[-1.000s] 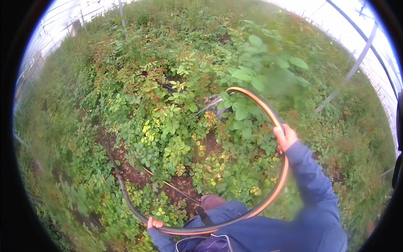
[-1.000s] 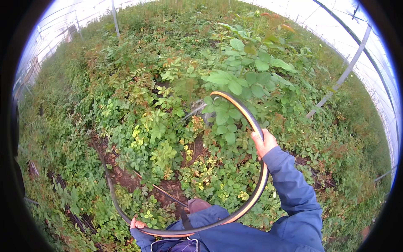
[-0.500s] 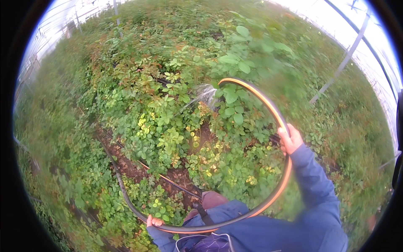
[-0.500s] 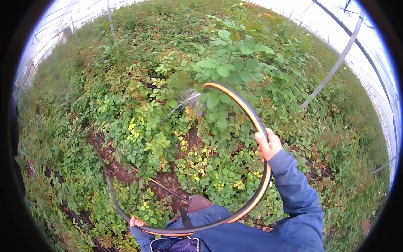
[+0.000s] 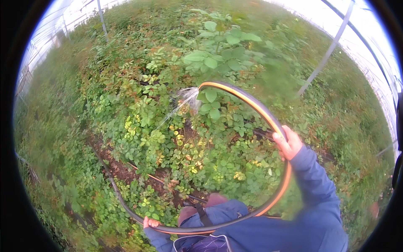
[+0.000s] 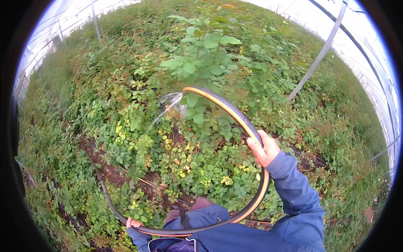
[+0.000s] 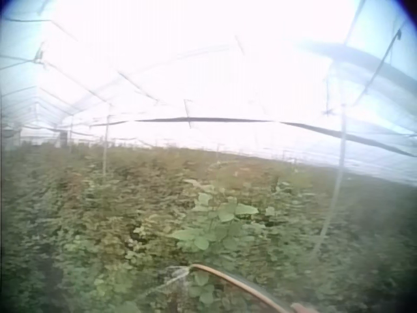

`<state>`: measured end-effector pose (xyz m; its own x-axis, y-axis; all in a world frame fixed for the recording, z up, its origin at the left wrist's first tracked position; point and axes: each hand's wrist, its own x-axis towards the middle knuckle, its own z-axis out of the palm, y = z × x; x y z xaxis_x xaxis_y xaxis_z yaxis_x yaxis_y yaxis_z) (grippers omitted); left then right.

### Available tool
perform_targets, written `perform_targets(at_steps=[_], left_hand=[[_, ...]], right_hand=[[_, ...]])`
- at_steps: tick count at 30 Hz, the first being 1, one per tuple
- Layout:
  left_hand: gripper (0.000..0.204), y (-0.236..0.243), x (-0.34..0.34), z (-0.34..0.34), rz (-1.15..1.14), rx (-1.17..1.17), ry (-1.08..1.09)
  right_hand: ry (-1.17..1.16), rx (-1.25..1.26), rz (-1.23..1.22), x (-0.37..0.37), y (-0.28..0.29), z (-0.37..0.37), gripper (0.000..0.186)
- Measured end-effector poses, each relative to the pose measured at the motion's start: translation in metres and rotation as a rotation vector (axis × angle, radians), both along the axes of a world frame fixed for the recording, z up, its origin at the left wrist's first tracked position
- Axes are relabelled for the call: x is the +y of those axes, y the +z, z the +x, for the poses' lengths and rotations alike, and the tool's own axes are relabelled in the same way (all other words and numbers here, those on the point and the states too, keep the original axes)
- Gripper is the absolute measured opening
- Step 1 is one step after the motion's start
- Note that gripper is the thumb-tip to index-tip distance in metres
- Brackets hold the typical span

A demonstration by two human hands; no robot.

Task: The person holds a hose with a spray nozzle and waters rows of low-growing green plants inside a greenhouse. They move the hose back and forth along the rows, directing water onto the foliage and soil.

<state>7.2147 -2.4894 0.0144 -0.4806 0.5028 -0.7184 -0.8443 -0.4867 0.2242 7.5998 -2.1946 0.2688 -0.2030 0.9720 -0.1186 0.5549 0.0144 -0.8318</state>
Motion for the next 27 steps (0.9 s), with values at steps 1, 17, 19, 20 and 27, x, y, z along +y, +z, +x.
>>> perform_targets(at_steps=[1, 17, 19, 20, 27], left_hand=[[0.031, -0.002, 0.002, 0.011, -0.019, 0.056, -0.019], [0.033, 0.0, 0.001, 0.217, -0.023, 0.107, -0.046], [0.032, -0.005, -0.003, 0.23, -0.048, 0.119, -0.04], [0.032, -0.005, -0.003, 0.236, -0.059, 0.122, -0.037], [0.033, -0.017, -0.028, 0.264, -0.011, 0.154, -0.058]], right_hand=[[0.001, -0.015, -0.002, 0.0, 0.001, 0.014, 0.033], [-0.048, 0.213, -0.097, 0.017, -0.031, 0.247, 0.034], [-0.066, 0.227, -0.106, 0.018, -0.029, 0.263, 0.037], [-0.076, 0.232, -0.108, 0.017, -0.029, 0.27, 0.038], [-0.141, 0.321, -0.131, -0.011, -0.039, 0.317, 0.036]])
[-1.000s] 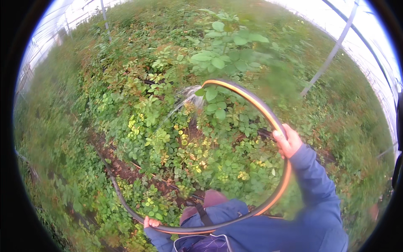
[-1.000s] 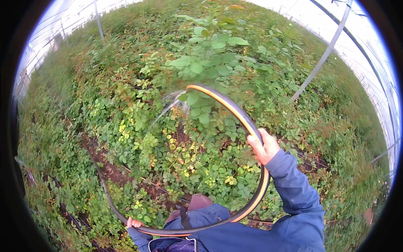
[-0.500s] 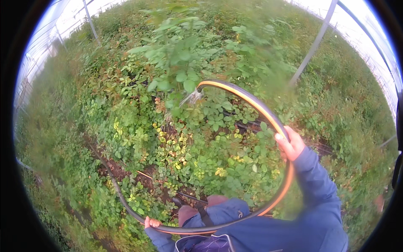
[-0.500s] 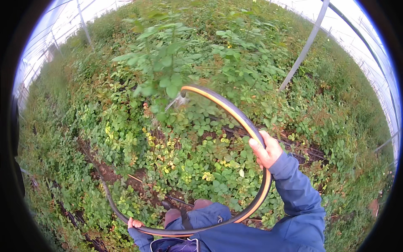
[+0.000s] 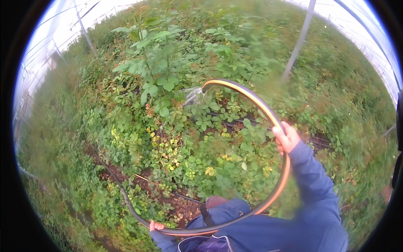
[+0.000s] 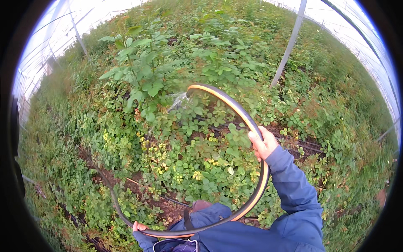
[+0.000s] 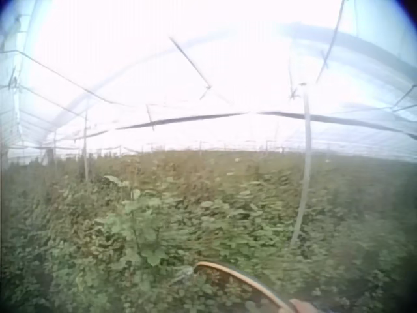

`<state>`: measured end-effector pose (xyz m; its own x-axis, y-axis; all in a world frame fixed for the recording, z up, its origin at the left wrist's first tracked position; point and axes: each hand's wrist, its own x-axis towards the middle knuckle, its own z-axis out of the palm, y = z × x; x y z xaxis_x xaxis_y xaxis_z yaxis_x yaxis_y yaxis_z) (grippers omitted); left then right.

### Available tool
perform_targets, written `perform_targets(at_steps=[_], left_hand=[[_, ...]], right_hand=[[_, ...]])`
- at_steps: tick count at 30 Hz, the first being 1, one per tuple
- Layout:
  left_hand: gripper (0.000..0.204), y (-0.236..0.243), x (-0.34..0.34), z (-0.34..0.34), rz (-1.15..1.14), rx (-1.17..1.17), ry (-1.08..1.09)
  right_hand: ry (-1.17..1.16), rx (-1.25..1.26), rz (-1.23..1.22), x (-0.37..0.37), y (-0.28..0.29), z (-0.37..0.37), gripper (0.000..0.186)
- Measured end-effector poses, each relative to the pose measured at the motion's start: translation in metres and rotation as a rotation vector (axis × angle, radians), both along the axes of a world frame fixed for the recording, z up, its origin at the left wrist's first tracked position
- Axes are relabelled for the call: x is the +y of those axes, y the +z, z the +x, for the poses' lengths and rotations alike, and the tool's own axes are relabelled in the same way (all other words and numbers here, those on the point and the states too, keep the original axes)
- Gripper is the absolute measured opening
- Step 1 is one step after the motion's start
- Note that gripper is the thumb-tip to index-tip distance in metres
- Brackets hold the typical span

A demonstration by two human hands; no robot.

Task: The person holds a hose with a spray nozzle and waters rows of low-growing green plants inside a greenhouse. They move the hose back and forth along the rows, directing water onto the foliage and soil.

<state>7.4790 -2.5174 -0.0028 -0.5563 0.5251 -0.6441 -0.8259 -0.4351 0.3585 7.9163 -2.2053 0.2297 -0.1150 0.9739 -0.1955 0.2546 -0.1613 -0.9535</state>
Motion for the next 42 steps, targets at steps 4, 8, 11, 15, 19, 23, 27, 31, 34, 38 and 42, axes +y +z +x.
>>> perform_targets(at_steps=[4, 8, 11, 15, 19, 23, 27, 31, 34, 38, 42], left_hand=[[0.035, 0.012, -0.015, 0.018, -0.041, 0.007, 0.033], [0.035, 0.022, -0.035, 0.042, -0.077, 0.042, 0.064], [0.034, 0.027, -0.052, 0.056, -0.032, -0.008, 0.028], [0.034, 0.027, -0.066, 0.075, -0.013, -0.061, 0.009], [0.031, 0.002, -0.09, 0.086, -0.045, 0.017, -0.075], [0.031, 0.025, -0.085, 0.134, -0.002, -0.088, -0.036], [0.032, 0.017, -0.078, 0.18, -0.095, 0.014, -0.035], [0.032, -0.003, -0.08, 0.224, -0.085, 0.043, -0.086], [0.034, 0.014, -0.061, 0.277, -0.113, -0.013, -0.055], [0.035, -0.003, -0.05, 0.326, -0.146, 0.008, -0.073], [0.037, -0.005, -0.037, 0.364, -0.127, -0.075, -0.147]], right_hand=[[-0.062, -0.008, 0.014, -0.03, 0.0, 0.018, 0.033], [-0.102, 0.029, -0.003, -0.06, -0.002, 0.042, 0.03], [-0.116, 0.025, 0.001, -0.084, 0.002, 0.059, 0.03], [-0.137, 0.029, 0.013, -0.106, 0.008, 0.081, 0.03], [-0.115, 0.04, 0.009, -0.115, 0.003, 0.109, 0.029], [-0.108, 0.022, 0.0, -0.113, -0.001, 0.143, 0.028], [-0.088, 0.011, -0.021, -0.105, -0.004, 0.193, 0.028], [-0.087, -0.016, -0.048, -0.098, -0.01, 0.248, 0.028], [-0.088, -0.039, -0.071, -0.09, -0.017, 0.296, 0.028], [-0.095, -0.076, -0.106, -0.08, -0.024, 0.355, 0.028], [-0.13, -0.107, -0.156, -0.076, -0.026, 0.403, 0.027]])
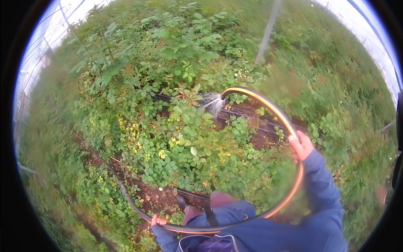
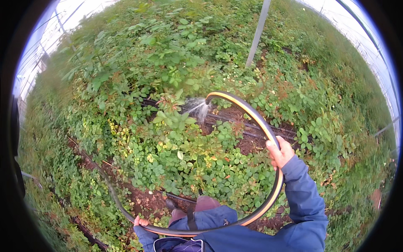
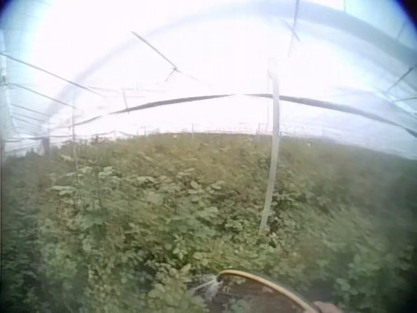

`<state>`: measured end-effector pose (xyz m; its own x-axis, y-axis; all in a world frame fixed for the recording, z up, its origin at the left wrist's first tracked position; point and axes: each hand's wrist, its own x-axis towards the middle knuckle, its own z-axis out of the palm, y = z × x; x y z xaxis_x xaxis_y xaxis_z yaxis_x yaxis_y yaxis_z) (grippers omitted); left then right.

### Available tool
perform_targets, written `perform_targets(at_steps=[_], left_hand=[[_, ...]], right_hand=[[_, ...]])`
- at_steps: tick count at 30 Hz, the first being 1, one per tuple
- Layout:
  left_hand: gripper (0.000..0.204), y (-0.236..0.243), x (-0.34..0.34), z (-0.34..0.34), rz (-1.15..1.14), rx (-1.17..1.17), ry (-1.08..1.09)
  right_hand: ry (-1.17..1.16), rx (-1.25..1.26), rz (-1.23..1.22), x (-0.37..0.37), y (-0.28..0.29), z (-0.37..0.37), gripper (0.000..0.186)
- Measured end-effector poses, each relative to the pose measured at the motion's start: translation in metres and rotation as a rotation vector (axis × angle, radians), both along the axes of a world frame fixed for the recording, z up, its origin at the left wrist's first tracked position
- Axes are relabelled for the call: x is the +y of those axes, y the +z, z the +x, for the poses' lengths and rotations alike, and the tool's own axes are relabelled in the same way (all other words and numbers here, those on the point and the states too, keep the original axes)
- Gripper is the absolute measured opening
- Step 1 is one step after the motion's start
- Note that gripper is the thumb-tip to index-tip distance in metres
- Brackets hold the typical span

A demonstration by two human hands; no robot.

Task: The person holds a hose with a spray nozzle and waters rows of low-growing green plants inside a greenhouse. They move the hose back and forth along the rows, directing water onto the foliage and soil.

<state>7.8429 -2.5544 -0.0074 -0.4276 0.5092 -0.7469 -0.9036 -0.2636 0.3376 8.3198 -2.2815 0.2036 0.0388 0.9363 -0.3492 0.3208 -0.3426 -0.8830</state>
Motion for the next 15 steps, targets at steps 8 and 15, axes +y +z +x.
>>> perform_targets(at_steps=[8, 15], left_hand=[[0.035, 0.003, 0.011, 0.031, -0.045, -0.019, -0.033], [0.032, 0.014, 0.006, 0.022, 0.012, -0.074, 0.109]], right_hand=[[0.014, 0.007, -0.036, 0.021, 0.002, 0.031, 0.024], [0.101, 0.17, -0.038, 0.081, -0.018, -0.018, 0.027]])
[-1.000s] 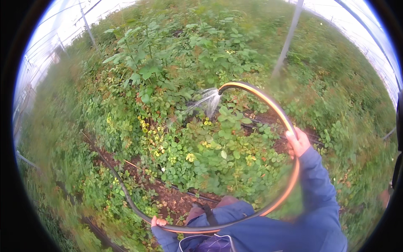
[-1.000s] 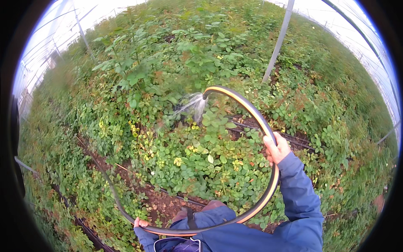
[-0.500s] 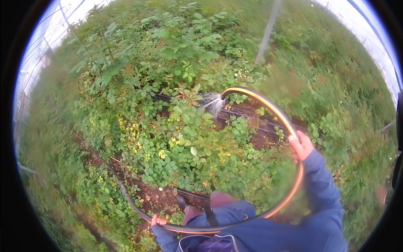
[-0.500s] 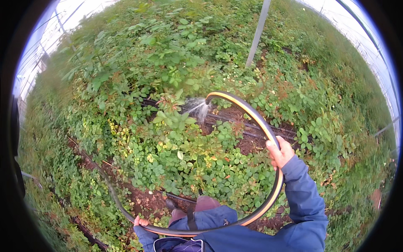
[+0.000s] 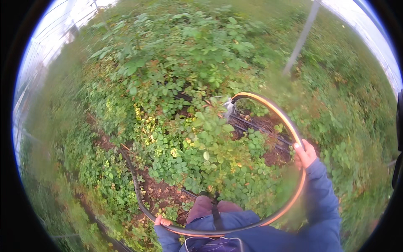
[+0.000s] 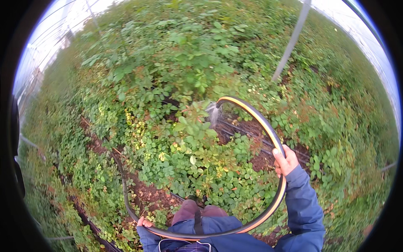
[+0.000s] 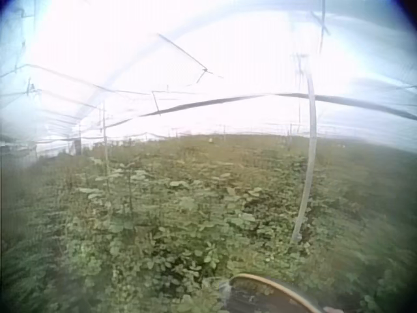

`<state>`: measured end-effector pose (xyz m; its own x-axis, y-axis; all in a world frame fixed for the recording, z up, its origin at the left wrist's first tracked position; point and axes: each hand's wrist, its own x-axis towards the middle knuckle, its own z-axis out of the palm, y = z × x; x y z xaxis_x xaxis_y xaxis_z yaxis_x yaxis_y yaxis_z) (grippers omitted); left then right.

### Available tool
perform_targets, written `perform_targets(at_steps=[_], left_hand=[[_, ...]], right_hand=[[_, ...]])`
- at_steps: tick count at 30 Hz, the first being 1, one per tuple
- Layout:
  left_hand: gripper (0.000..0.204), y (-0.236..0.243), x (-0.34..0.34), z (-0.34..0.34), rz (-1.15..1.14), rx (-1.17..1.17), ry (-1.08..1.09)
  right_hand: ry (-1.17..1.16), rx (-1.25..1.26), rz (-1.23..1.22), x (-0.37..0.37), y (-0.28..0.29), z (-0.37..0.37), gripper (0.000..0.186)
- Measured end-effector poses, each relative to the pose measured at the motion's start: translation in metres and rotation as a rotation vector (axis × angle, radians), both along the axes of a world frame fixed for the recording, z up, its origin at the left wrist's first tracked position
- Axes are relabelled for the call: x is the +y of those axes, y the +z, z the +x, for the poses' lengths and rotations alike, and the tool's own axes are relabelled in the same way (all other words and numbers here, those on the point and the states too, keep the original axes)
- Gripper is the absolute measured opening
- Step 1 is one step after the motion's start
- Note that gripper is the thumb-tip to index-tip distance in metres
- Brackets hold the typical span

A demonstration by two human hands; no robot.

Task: The person holds a hose with a spray nozzle and waters rows of low-growing green plants inside a greenhouse. They move the hose back and forth along the rows, directing water onto the foliage and soil.

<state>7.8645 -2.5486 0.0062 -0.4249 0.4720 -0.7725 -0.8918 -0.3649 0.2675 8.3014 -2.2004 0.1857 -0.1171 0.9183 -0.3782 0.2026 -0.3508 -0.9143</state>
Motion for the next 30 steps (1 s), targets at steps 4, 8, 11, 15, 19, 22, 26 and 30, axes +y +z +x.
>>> perform_targets(at_steps=[4, 8, 11, 15, 19, 22, 26, 30], left_hand=[[0.033, 0.003, 0.001, -0.015, -0.043, 0.037, 0.069], [0.033, 0.007, 0.016, -0.024, -0.086, 0.05, 0.166], [0.034, -0.001, 0.026, -0.041, -0.069, 0.008, 0.231], [0.033, -0.007, 0.043, -0.064, -0.06, -0.003, 0.317], [0.034, 0.003, 0.072, -0.094, -0.062, -0.074, 0.373], [0.035, 0.006, 0.082, -0.108, -0.08, -0.092, 0.444], [0.035, 0.005, 0.109, -0.136, -0.052, -0.109, 0.479], [0.035, 0.008, 0.13, -0.154, -0.037, -0.132, 0.545]], right_hand=[[0.053, 0.063, -0.01, 0.044, -0.005, -0.055, 0.027], [0.111, 0.088, 0.01, 0.094, -0.01, -0.112, 0.026], [0.135, 0.105, 0.032, 0.134, -0.017, -0.153, 0.027], [0.164, 0.126, 0.029, 0.187, -0.029, -0.213, 0.03], [0.202, 0.12, 0.049, 0.237, -0.037, -0.273, 0.036], [0.25, 0.147, 0.033, 0.274, -0.047, -0.329, 0.037], [0.244, 0.092, 0.051, 0.317, -0.062, -0.376, 0.039], [0.258, 0.102, 0.077, 0.355, -0.079, -0.428, 0.04]])
